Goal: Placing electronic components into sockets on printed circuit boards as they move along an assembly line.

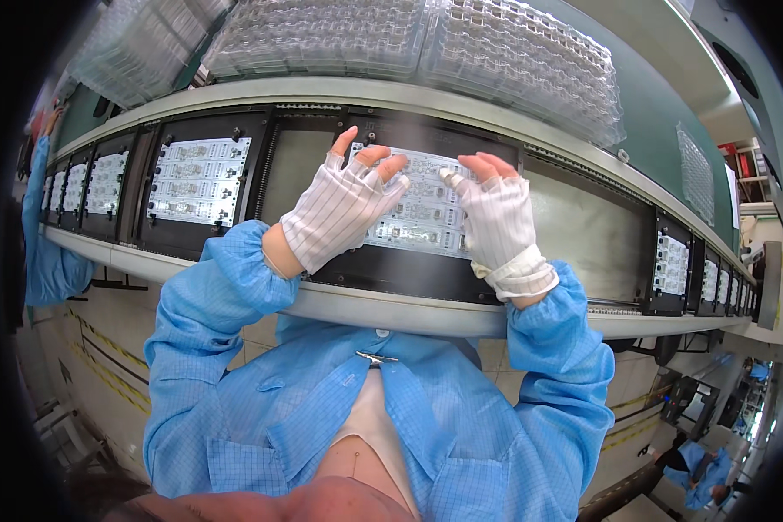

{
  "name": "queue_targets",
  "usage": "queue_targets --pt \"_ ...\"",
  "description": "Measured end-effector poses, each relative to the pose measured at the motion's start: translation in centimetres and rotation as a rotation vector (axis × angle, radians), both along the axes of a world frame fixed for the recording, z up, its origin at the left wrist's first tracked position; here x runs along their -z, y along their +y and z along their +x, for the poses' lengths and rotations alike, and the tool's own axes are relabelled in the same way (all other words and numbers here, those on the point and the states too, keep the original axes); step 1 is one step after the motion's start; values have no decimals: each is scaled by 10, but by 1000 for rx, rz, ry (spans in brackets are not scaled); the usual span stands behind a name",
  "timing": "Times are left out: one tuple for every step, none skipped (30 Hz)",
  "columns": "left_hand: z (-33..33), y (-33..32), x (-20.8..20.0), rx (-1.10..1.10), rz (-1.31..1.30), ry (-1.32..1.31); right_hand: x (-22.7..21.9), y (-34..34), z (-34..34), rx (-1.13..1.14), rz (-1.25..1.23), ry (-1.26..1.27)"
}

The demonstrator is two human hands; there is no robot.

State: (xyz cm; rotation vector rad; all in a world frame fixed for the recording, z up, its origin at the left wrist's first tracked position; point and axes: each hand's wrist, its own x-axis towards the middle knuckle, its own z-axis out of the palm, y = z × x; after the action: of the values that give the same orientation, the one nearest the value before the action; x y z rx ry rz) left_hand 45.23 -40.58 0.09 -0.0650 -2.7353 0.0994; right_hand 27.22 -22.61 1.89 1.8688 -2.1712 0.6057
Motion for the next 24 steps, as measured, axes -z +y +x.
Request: queue_targets --pt "-2 -1 0 4 4 -1 7 2 2 -25 34 46" --pt "-4 -3 0 10 28 12 13 4 4 -50 68 91" --pt "-5 -3 0 16 51 25 16 5 8 -25 69 89" --pt "-3 -3 -2 16 55 22 16 3 12 -24 73 86" --pt "-2 -3 -5 16 73 36 14 2 17 6 98 168" --pt "0 -3 -7 16 91 50 13 2 19 37 122 250" --pt "2 -1 -9 22 94 51 14 3 18 42 125 251" --pt "5 2 -10 61 88 37 15 3 14 27 122 202" --pt "6 4 -11 100 82 23 15 5 11 13 120 155" --pt "4 8 -8 100 89 31 13 9 6 13 127 162" --pt "1 12 -3 112 67 46 9 13 1 18 96 86" --pt "-2 15 0 124 45 61 5 17 -3 24 65 10" --pt "-3 18 0 126 52 63 -1 22 -3 20 21 13" --pt "-5 22 1 114 17 62 -2 26 0 22 28 15" --pt "-6 24 1 101 -19 61 -4 30 2 19 50 35" --pt "-7 24 0 106 -16 63 -5 33 5 21 69 56" --pt "-8 21 -1 116 49 62 -4 34 9 34 140 84" --pt "-8 19 -2 126 113 60 -1 35 10 39 141 84" --pt "-7 18 -3 130 115 61 4 36 11 25 142 86" --pt "-6 17 -4 151 127 105 4 35 14 11 142 87" --pt "-4 16 -5 172 138 149 0 35 20 39 175 168" --pt "-1 16 -6 178 137 148 3 34 22 46 174 167" --pt "3 19 -8 209 131 147 7 34 23 43 165 209" --pt "7 20 -9 239 124 146 10 34 24 40 157 251"
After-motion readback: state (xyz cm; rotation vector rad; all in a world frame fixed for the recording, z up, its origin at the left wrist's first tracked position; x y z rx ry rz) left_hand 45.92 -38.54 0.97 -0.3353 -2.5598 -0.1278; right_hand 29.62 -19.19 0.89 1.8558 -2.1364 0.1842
